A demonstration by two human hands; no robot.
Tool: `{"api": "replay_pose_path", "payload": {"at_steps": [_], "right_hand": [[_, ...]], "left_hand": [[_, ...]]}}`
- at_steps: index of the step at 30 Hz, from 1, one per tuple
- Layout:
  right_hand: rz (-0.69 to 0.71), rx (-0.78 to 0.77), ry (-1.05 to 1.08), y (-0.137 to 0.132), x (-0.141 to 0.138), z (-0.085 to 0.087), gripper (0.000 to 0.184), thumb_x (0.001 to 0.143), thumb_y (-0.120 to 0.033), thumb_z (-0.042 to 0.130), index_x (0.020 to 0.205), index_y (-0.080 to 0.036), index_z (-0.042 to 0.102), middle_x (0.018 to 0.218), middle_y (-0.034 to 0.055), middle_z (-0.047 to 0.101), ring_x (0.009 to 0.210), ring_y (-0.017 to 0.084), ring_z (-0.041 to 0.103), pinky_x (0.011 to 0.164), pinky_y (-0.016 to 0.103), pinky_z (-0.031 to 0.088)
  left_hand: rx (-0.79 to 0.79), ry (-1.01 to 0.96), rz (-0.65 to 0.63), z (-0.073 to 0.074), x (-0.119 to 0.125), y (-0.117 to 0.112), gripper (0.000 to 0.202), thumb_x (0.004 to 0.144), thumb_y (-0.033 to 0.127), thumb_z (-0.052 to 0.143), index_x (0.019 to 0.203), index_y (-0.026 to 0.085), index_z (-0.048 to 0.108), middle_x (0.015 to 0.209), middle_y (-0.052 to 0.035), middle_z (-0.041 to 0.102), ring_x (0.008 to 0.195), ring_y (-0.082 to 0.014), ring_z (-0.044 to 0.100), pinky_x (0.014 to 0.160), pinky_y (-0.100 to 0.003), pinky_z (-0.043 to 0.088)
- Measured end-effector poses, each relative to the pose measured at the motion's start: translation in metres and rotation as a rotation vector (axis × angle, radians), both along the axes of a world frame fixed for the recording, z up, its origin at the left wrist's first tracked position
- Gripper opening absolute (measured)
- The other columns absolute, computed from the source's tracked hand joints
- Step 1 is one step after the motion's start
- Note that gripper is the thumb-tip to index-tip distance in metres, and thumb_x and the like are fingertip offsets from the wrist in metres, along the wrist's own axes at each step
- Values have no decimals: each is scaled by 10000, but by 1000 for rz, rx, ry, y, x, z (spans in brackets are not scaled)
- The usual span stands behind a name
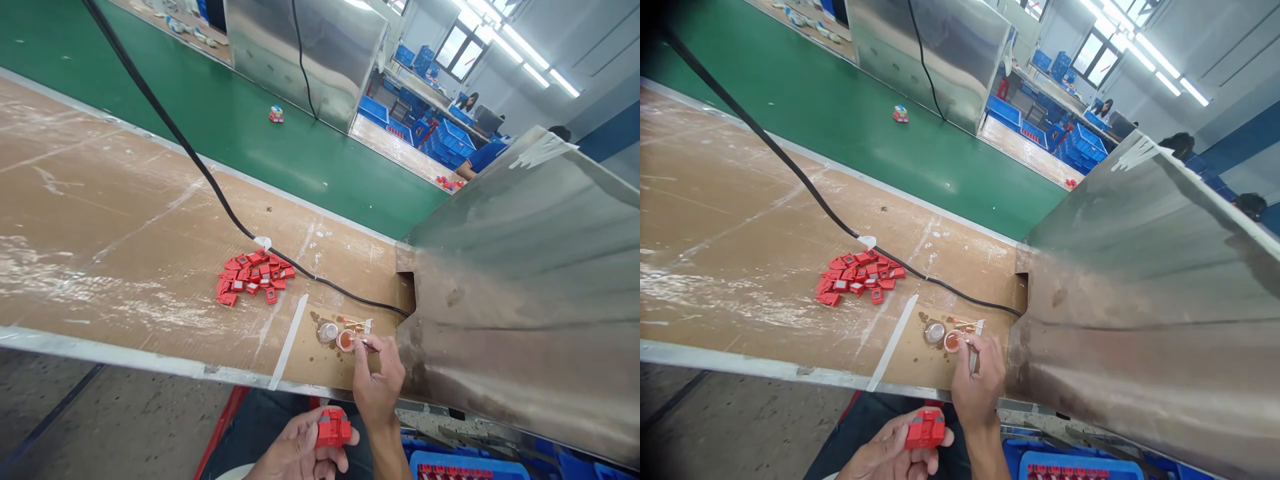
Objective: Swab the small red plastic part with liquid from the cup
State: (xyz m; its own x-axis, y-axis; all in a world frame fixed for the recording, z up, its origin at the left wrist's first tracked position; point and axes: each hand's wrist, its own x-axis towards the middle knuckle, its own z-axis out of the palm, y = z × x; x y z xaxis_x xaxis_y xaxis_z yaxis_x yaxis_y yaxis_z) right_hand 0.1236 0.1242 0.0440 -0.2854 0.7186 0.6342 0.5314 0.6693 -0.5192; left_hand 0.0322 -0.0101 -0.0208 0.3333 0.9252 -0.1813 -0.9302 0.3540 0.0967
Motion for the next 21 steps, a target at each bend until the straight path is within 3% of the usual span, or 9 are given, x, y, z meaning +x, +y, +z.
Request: {"api": "replay_pose_path", "payload": {"at_steps": [10, 15, 18, 21], "right_hand": [[-70, -50, 108, -5, -1, 3, 66, 959, -168, 707, 912, -207, 682, 772, -7, 700, 663, 147, 654, 656, 257, 542], [-121, -139, 234, -26, 6, 8, 74, 942, -204, 733, 909, -200, 667, 757, -3, 667, 647, 148, 657, 630, 245, 567], [-40, -281, 319, -45, 10, 17, 97, 935, -175, 726, 893, -222, 652, 741, -22, 653, 633, 136, 647, 626, 230, 577], [78, -338, 278, -58, 14, 19, 116, 937, -134, 698, 902, -232, 647, 734, -25, 648, 645, 132, 636, 618, 213, 557]], "left_hand": [[-27, 24, -36, 13, -15, 2, 423, 789, 513, 865, 1101, 228, 841, 1023, -121, 852, 821, -170, 789, 676, -200, 555], [-22, 8, -27, 14, -17, 3, 431, 801, 482, 868, 1126, 201, 826, 1034, -128, 845, 834, -173, 786, 687, -209, 559], [-17, -6, -22, 15, -17, 3, 444, 816, 464, 863, 1151, 177, 814, 1059, -151, 840, 840, -182, 784, 691, -216, 566], [-37, -8, -12, 15, -15, 3, 439, 799, 451, 882, 1147, 191, 820, 980, -114, 841, 820, -186, 783, 681, -220, 571]]}}
